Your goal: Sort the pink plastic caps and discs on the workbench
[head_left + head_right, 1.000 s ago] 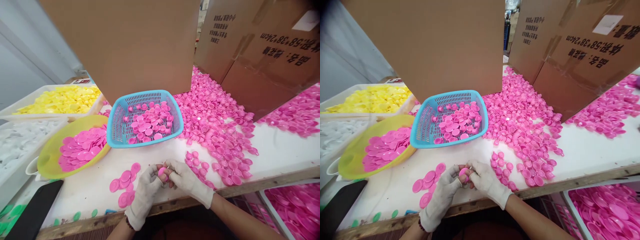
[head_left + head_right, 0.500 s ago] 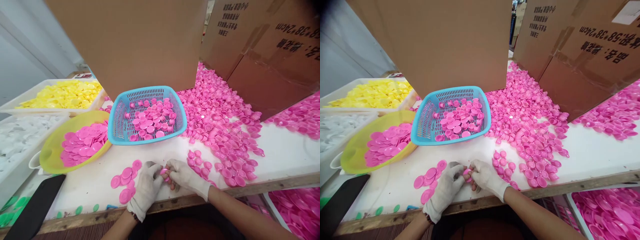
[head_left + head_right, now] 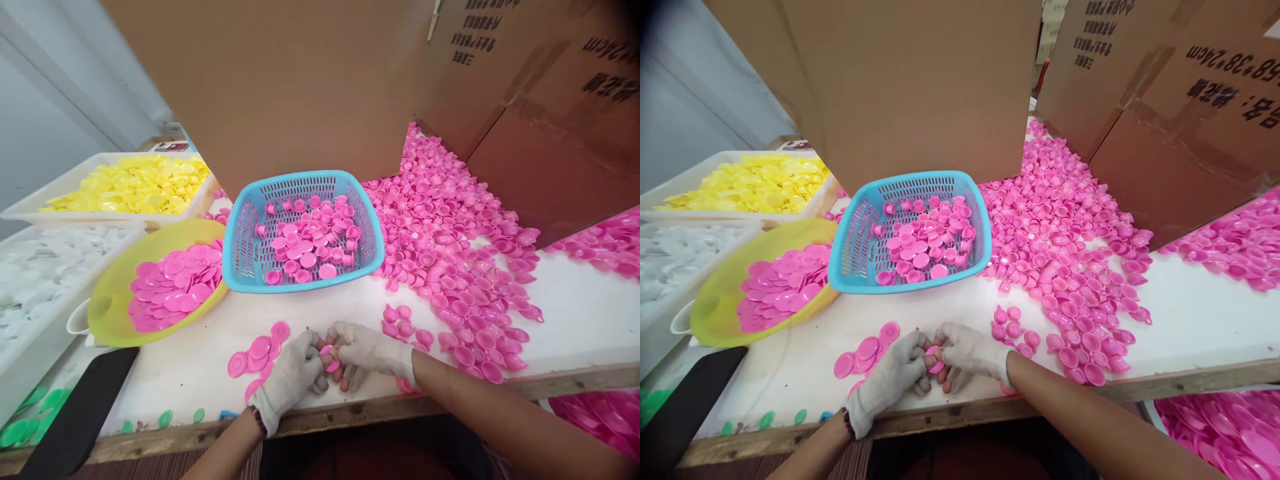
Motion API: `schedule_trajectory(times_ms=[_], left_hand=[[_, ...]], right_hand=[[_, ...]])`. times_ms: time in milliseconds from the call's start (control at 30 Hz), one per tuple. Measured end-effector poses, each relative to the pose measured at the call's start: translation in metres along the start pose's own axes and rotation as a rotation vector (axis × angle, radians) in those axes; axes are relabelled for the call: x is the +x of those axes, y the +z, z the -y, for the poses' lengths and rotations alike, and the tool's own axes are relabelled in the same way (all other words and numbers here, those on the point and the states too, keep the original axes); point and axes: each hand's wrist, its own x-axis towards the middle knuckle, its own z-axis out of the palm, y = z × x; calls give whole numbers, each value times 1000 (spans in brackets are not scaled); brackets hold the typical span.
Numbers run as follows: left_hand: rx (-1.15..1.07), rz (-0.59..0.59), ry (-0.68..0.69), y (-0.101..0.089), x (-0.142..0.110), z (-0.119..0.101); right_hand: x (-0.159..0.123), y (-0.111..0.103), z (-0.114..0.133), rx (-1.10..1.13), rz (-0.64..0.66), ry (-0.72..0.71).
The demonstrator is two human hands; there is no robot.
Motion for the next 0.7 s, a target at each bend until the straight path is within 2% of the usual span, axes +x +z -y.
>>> schedule_trajectory(times_ms=[133, 267, 367, 433, 500, 533, 600, 633, 700], left_hand=[[-1, 7, 33, 0, -2, -5], [46, -4, 5, 2, -2, -12], [48, 39, 50, -2, -5, -14], [14, 114, 76, -8, -8, -12], [31, 128, 93, -11, -10, -9], [82, 82, 118, -10, -10, -7], [266, -89, 244, -1, -6, -5], [381, -160, 340, 8, -3, -6], [615, -186, 560, 33, 7, -12]], right_hand=[[5, -3, -7, 32, -8, -44], [11, 0, -11, -54, -39, -36], [9, 2, -8, -144, -42, -88], [0, 2, -2, -242, -87, -197], [-16, 1, 9, -288, -203, -384], [-26, 0, 16, -262, -271, -500], [-47, -3, 33, -53, -385, -732], [-56, -5, 42, 46, -395, -812], [-70, -7, 55, 131, -440, -874]])
